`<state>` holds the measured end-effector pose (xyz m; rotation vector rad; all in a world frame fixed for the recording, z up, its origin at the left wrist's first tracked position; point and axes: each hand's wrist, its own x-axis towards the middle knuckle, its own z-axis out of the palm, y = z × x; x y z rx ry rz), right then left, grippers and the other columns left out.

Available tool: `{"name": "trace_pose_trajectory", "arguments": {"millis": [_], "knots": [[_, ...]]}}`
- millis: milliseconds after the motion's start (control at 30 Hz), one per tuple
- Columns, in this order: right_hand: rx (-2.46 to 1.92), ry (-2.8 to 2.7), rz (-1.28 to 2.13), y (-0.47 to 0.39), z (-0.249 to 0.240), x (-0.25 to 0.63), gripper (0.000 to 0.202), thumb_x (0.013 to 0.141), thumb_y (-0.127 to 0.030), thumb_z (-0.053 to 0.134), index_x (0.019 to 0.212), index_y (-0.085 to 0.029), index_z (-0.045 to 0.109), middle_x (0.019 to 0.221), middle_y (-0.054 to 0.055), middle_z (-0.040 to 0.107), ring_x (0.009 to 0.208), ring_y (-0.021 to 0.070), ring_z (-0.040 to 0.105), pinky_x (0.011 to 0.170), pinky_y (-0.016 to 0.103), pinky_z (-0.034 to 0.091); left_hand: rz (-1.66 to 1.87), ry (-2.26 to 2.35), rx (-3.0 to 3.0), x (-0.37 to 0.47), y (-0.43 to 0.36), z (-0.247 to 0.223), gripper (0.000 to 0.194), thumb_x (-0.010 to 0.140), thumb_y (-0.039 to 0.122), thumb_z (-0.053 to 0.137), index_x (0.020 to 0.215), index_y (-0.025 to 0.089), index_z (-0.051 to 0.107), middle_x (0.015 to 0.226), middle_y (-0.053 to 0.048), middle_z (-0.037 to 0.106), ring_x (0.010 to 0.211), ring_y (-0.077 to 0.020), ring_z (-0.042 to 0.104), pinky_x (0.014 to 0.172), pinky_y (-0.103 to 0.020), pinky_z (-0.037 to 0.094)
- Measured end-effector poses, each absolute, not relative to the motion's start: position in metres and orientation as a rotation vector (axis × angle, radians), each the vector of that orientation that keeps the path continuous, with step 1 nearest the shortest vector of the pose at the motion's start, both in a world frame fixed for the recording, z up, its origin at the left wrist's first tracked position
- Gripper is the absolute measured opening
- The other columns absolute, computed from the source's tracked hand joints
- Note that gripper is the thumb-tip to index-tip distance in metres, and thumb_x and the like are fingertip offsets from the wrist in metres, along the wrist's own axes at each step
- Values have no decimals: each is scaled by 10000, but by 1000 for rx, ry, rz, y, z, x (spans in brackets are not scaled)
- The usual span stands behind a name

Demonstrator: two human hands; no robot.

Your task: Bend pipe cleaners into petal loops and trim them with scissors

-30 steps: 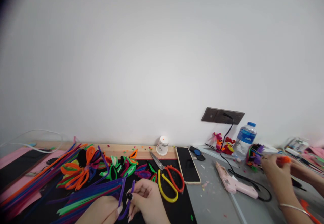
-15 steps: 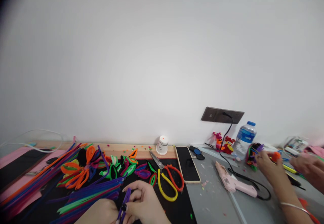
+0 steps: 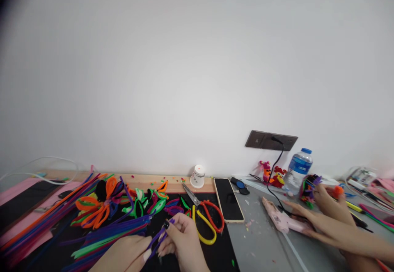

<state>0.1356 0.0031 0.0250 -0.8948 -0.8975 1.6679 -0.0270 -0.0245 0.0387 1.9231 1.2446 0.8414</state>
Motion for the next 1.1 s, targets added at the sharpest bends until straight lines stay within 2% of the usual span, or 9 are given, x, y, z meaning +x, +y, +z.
{"name": "trace_pose_trajectory", "arguments": {"millis": [133, 300, 533, 800, 1100], "knots": [[-890, -831, 1619, 3, 29, 136, 353, 651, -360, 720, 670, -144, 440, 491, 19, 611, 390, 97, 578, 392, 154, 457, 727, 1226, 2006, -28, -17, 35, 252, 851, 303, 496, 1067, 178, 531, 1084, -57, 563, 891, -175, 575, 761, -370, 489], [-877, -782, 1608, -2, 32, 133, 345, 648, -337, 730, 679, -150, 442, 511, 20, 620, 433, 116, 608, 436, 177, 491, 674, 1260, 2062, -28, -10, 33, 199, 864, 287, 430, 824, 195, 602, 829, -33, 647, 788, -170, 606, 724, -268, 469], [-842, -741, 1533, -1, 30, 131, 361, 618, -333, 752, 659, -149, 444, 532, 26, 629, 465, 132, 629, 445, 186, 508, 730, 1297, 2122, -27, -10, 38, 264, 871, 230, 327, 842, 228, 589, 860, -32, 667, 777, -158, 618, 684, -199, 459], [-848, -727, 1476, 0, 27, 132, 345, 638, -327, 740, 661, -144, 449, 524, 32, 632, 455, 122, 621, 443, 185, 508, 824, 1341, 2170, -29, -9, 28, 265, 867, 238, 316, 751, 232, 554, 690, -13, 648, 614, -149, 612, 562, -189, 448], [-848, -736, 1494, 0, 30, 131, 362, 628, -347, 743, 659, -148, 442, 489, 36, 629, 432, 117, 610, 418, 169, 491, 977, 1278, 2392, -33, -1, 12, 264, 864, 214, 321, 728, 209, 547, 645, -23, 637, 600, -150, 610, 540, -189, 445]]}}
